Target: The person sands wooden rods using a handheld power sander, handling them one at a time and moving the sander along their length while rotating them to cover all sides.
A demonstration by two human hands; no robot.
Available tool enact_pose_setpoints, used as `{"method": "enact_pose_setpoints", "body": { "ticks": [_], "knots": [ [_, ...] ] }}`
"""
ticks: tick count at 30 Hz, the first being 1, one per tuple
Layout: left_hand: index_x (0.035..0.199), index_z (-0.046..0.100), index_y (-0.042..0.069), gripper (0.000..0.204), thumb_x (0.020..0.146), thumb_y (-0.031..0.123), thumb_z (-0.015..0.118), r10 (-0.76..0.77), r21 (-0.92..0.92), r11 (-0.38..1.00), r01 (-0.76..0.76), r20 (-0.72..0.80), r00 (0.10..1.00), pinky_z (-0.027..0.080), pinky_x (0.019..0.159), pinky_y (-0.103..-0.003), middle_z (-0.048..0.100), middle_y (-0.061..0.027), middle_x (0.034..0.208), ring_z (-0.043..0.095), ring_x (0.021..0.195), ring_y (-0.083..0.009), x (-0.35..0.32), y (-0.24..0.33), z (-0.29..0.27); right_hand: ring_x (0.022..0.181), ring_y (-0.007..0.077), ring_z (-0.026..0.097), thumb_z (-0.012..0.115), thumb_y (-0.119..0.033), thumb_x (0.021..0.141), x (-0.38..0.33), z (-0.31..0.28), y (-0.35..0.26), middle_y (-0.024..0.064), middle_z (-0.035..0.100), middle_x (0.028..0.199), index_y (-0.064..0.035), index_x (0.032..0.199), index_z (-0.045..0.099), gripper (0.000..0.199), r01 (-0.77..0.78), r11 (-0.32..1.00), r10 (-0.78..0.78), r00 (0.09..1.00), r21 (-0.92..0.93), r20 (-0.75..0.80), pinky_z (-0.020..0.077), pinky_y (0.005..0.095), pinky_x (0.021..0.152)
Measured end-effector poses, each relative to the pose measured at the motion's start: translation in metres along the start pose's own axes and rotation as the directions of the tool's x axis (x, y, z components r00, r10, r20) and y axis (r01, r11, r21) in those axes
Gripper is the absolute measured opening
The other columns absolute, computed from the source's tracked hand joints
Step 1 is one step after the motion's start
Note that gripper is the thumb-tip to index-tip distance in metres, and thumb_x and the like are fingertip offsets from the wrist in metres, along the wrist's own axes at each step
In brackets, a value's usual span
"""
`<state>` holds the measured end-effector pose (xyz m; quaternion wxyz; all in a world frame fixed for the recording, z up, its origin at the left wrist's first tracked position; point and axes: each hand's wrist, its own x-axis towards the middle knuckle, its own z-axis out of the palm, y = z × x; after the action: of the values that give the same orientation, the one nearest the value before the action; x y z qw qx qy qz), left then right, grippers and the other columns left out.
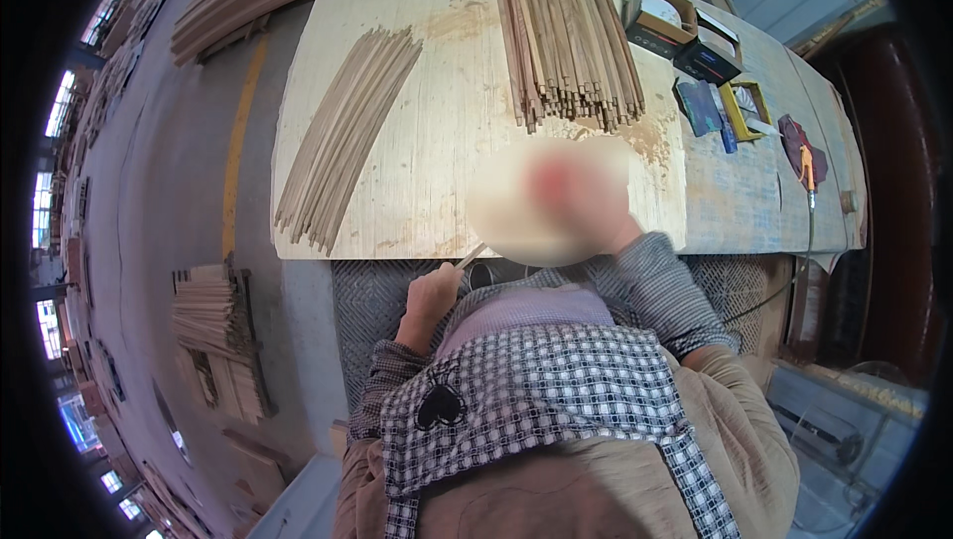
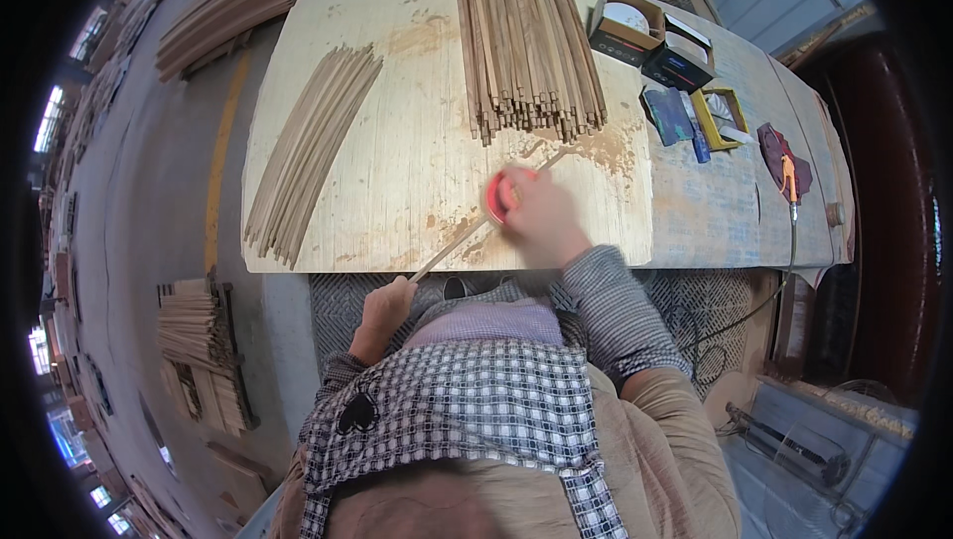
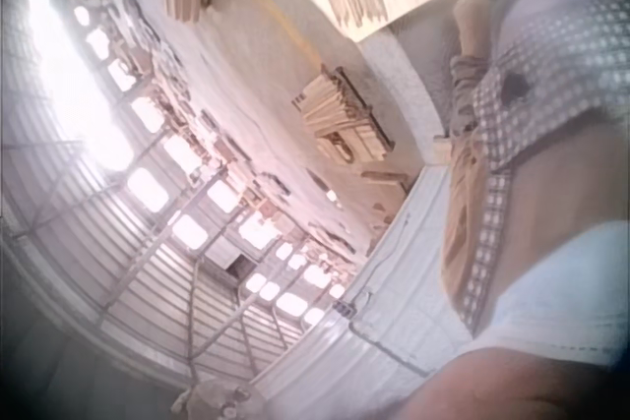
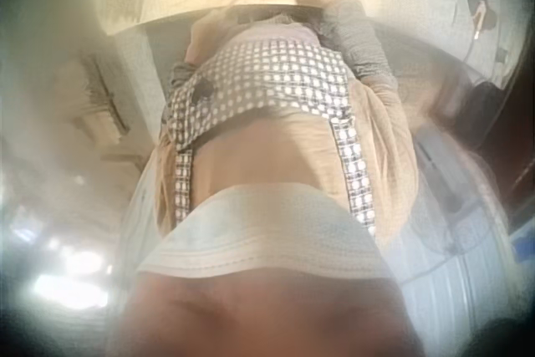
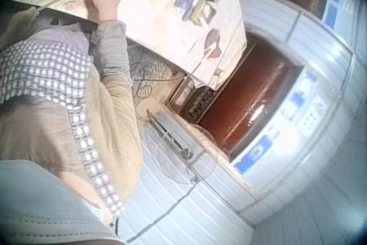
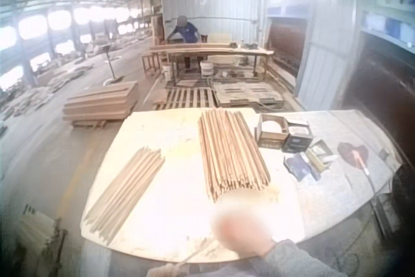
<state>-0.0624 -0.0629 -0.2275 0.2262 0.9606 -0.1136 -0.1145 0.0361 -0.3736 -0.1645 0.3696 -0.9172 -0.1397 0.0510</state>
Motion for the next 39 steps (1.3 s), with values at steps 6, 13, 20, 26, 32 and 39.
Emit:
{"method": "enact_pose_setpoints", "body": {
  "ticks": [6,13,20,26,32,39],
  "knots": [
    [0.075,0.048,0.007,0.029,0.090,0.031,0.049,-0.045,0.033,0.999,0.042,0.076,0.996,0.044,0.055,-0.053,0.058,-0.0208,0.063,0.058,0.063,-0.0420,0.001,-0.007,-0.001,0.084,0.0382,0.061,0.060,-0.017,0.076,-0.019,0.076,-0.062,0.0229,0.051,0.100,-0.0243,0.120,0.050,0.046,0.209,0.976,-0.207,0.977,0.061,-0.045,0.0514,0.0452,0.066],
    [0.074,0.048,0.007,0.033,0.090,0.035,0.049,-0.070,0.031,0.997,0.068,0.062,0.996,0.045,0.057,-0.052,0.059,-0.0214,0.064,0.059,0.064,-0.0421,-0.008,-0.012,0.004,0.082,0.0400,0.060,0.059,-0.021,0.077,-0.007,0.010,-0.052,0.0251,0.052,0.103,-0.0238,0.121,0.048,0.045,-0.140,0.981,0.140,0.990,-0.131,-0.010,0.0502,0.0452,0.073],
    [0.074,0.048,0.007,0.030,0.091,0.033,0.048,-0.040,0.040,0.999,0.036,0.094,0.995,0.044,0.056,-0.053,0.057,-0.0211,0.064,0.057,0.064,-0.0426,-0.003,-0.008,-0.004,0.087,0.0401,0.059,0.059,-0.017,0.073,0.007,-0.060,-0.006,0.0250,0.052,0.103,-0.0234,0.125,0.045,0.054,-0.375,0.901,0.344,0.924,-0.220,-0.166,0.0492,0.0449,0.076],
    [0.076,0.051,0.008,0.033,0.091,0.037,0.047,-0.033,0.059,0.998,0.028,0.082,0.996,0.046,0.058,-0.053,0.060,-0.0217,0.065,0.059,0.065,-0.0427,-0.006,-0.006,-0.005,0.091,0.0359,0.055,0.060,-0.018,0.072,-0.009,-0.042,-0.042,0.0180,0.053,0.106,-0.0164,0.119,0.049,0.049,-0.339,0.922,0.340,0.940,-0.188,-0.030,0.0492,0.0438,0.074],
    [0.075,0.051,0.007,0.033,0.090,0.037,0.049,-0.021,0.070,0.997,0.016,0.081,0.997,0.045,0.057,-0.053,0.060,-0.0218,0.065,0.059,0.065,-0.0421,-0.009,-0.011,0.000,0.091,0.0351,0.054,0.059,-0.020,0.072,-0.003,-0.026,0.002,0.0157,0.052,0.112,-0.0199,0.122,0.050,0.050,-0.061,0.900,0.038,0.997,-0.431,-0.062,0.0493,0.0429,0.075],
    [0.077,0.051,0.007,0.032,0.090,0.036,0.049,-0.081,0.079,0.994,0.073,0.104,0.991,0.045,0.059,-0.053,0.060,-0.0219,0.067,0.059,0.066,-0.0425,-0.007,-0.003,-0.003,0.094,0.0415,0.056,0.058,-0.022,0.076,-0.015,-0.023,-0.013,0.0232,0.051,0.112,-0.0219,0.125,0.048,0.050,-0.198,0.945,0.172,0.978,-0.261,-0.120,0.0479,0.0437,0.081]
  ]
}}
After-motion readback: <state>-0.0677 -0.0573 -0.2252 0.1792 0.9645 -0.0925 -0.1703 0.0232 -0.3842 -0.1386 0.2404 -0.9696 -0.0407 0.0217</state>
